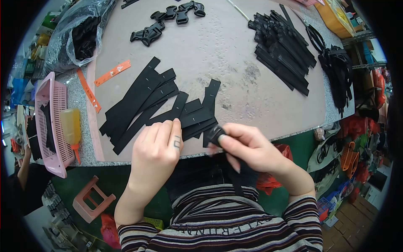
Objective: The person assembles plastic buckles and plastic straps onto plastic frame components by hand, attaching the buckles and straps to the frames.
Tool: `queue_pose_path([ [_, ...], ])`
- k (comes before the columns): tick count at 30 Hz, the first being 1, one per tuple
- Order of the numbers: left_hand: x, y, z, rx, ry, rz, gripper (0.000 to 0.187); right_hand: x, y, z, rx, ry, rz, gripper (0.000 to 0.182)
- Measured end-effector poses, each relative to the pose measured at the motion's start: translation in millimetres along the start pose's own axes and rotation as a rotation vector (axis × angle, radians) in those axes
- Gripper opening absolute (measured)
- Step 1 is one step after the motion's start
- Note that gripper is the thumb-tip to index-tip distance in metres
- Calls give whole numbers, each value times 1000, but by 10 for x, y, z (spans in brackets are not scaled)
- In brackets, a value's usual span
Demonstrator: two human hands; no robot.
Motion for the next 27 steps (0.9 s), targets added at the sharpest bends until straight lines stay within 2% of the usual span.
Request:
queue_pose_path([
  [1, -22, 13, 9, 10, 23, -49, 28, -47, 59, -34, 26, 8, 7, 25],
  [2, -10, 13, 0, 17, 1, -43, 30, -5, 93, -92, 5, -70, 94, 26],
  [4, 101, -27, -15, -35, -69, 69, 29, 16, 106, -148, -15, -85, 186, 27],
  [5, 167, -48, -13, -60, -104, 127, 28, -8, 90, -174, -13, -19, 190, 27],
  [7, 491, -60, 41, -62, -397, 388, 22, -18, 83, -185, -18, 44, 172, 28],
  [8, 679, -45, 96, -94, -571, 581, 13, -2, 88, -183, -25, 44, 148, 29],
  [9, 882, -12, 208, -50, -726, 751, 14, 5, 89, -181, -32, 43, 123, 29],
  [11, 1133, 45, 394, -207, -844, 1155, 23, 13, 81, -182, -43, 2, 125, 28],
  [12, 1063, -22, 377, -256, -865, 1347, 35, 16, 82, -184, -47, -18, 125, 28],
  [16, 640, -6, 341, -218, -738, 1627, 43, 118, 163, -179, -26, -70, 123, 23],
  [17, 567, -8, 348, -263, -716, 1573, 42, 153, 184, -189, -41, -90, 147, 22],
  [19, 438, -146, 309, -377, -658, 1272, 36, 209, 195, -198, -64, -144, 196, 19],
  [21, 362, -202, 283, -485, -503, 1013, 29, 238, 189, -186, -83, -206, 239, 15],
  [23, 206, -341, 195, -469, -308, 680, 32, 256, 171, -162, -107, -244, 240, 14],
  [27, 79, -456, 190, -548, -217, 564, 34, 257, 147, -130, -157, -284, 224, 16],
])
Point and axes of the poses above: each hand's wrist, its own z-axis away from the middle knuckle, its own y-axis out of the palm, x = y × z, the point moved 8 cm from there along -z, towards the middle knuckle, and after that the axes turned 4 degrees about -y, right-handed, at the moved point
